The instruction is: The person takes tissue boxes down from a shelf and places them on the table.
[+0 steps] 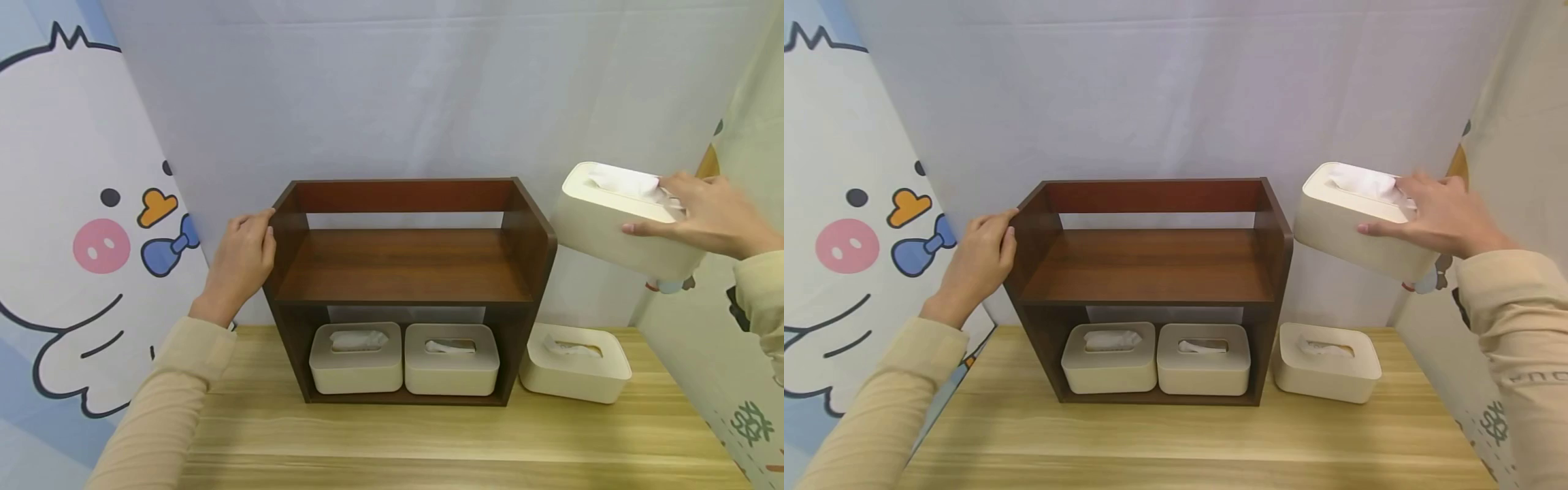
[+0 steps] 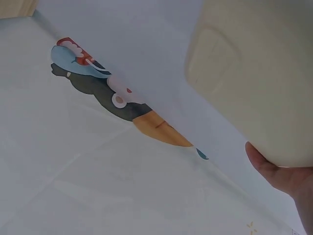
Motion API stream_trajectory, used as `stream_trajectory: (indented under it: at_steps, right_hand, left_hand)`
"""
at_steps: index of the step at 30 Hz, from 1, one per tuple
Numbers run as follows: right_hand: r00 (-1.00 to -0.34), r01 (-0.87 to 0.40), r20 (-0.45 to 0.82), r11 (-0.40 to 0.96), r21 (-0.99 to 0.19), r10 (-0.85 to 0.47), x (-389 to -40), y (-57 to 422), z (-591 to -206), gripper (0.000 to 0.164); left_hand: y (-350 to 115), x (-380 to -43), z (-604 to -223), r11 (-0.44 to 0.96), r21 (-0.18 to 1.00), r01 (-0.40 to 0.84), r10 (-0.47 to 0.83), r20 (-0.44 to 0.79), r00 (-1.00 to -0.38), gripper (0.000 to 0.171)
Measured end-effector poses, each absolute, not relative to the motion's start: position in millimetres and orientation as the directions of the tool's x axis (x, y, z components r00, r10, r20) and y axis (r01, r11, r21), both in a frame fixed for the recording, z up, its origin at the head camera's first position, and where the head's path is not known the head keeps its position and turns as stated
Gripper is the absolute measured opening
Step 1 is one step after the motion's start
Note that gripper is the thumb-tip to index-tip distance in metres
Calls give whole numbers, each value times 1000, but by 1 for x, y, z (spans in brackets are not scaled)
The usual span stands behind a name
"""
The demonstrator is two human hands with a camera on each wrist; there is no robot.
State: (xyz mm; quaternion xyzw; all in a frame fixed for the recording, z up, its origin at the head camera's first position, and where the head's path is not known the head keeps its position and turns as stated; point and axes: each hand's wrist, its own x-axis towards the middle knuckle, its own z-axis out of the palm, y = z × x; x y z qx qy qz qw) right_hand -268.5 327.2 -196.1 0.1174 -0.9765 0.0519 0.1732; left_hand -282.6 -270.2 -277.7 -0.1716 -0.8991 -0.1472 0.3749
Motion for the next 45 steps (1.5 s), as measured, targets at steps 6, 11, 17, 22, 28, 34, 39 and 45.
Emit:
stream_trajectory:
  at_steps: [6, 11, 17, 22, 28, 34, 39, 45]
  right_hand:
    - [-910, -256, 350, 965, -54, -222, -262, 333, -223, 78]
    - [-901, -278, 359, 959, -48, -243, -257, 336, -243, 82]
    - [-889, -305, 376, 950, -66, -260, -251, 338, -269, 79]
    - [-900, -295, 356, 952, -78, -249, -243, 339, -291, 78]
    - [-909, -293, 330, 953, -76, -253, -234, 336, -316, 82]
    - [-902, -326, 334, 939, -114, -273, -225, 333, -342, 81]
    - [-892, -356, 344, 924, -140, -291, -217, 329, -361, 79]
    - [-875, -384, 370, 912, -141, -311, -208, 323, -383, 79]
  left_hand:
    - [-270, -283, -278, 896, 124, 426, 208, 731, -650, 35]
    - [-269, -283, -278, 897, 121, 425, 209, 730, -650, 35]
    - [-269, -283, -277, 899, 131, 417, 200, 725, -659, 35]
    - [-268, -283, -278, 900, 129, 416, 197, 730, -654, 35]
    - [-267, -283, -278, 900, 134, 415, 195, 728, -658, 35]
    - [-267, -283, -278, 902, 135, 411, 193, 724, -662, 35]
    - [-267, -282, -279, 900, 138, 412, 191, 726, -661, 35]
    - [-267, -282, -279, 901, 140, 410, 190, 724, -664, 36]
